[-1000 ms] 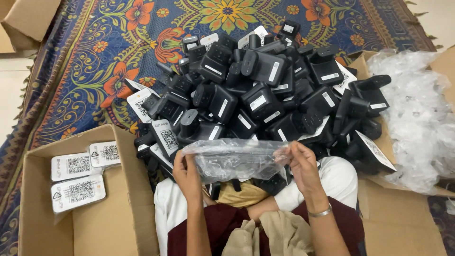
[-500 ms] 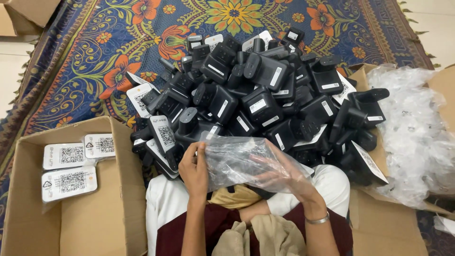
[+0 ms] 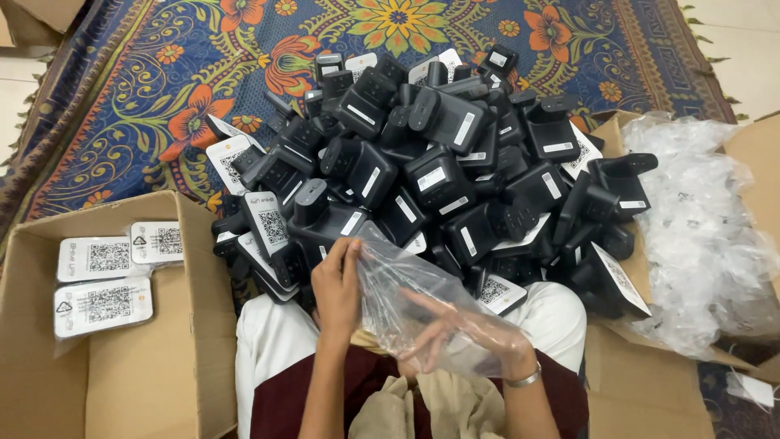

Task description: The person bags electronic device cradles from a pile on the floor and places them into a shipping box.

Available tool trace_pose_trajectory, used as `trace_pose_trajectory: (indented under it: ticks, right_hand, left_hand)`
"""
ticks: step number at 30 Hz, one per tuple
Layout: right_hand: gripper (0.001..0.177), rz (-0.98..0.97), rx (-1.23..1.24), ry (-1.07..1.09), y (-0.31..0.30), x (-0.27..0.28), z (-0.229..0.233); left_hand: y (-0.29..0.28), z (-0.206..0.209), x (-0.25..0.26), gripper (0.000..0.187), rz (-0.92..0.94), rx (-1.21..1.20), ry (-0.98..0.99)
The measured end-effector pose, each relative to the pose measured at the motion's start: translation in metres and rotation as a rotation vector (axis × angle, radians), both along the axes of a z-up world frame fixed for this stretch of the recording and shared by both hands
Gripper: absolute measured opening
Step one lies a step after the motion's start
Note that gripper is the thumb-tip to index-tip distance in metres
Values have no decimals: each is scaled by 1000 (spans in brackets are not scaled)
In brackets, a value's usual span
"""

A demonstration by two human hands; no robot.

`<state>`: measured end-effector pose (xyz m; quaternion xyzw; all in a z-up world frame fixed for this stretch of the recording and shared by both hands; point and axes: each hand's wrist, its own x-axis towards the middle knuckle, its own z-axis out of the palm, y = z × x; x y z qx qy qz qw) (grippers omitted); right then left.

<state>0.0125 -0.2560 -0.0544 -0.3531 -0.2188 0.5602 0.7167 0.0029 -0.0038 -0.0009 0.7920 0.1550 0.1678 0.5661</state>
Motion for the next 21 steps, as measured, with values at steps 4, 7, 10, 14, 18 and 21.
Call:
trace_pose_trajectory:
  ticks: [4, 7, 10, 14, 18, 21]
  right_hand:
    - [91, -172, 44, -569, -14, 8, 15]
    - [96, -371, -127, -431, -27, 5, 26]
    - [98, -562, -204, -413, -37, 2, 46]
    - [100, -639, -330, -459, -45, 4, 42]
    - [101, -681, -346, -510, -30, 0, 44]
    - [100, -633, -463, -562, -2, -4, 53]
  left_hand:
    - [12, -3, -2, 27, 31, 126, -76]
    - [17, -10, -2, 24, 80, 348, -49]
    - [21, -15, 1, 24, 50, 357, 91]
    - [12, -5, 0, 24, 21, 353, 74]
    - [-9, 17, -2, 39, 214, 784, -439]
    - [-40, 39, -9, 56, -112, 362, -140]
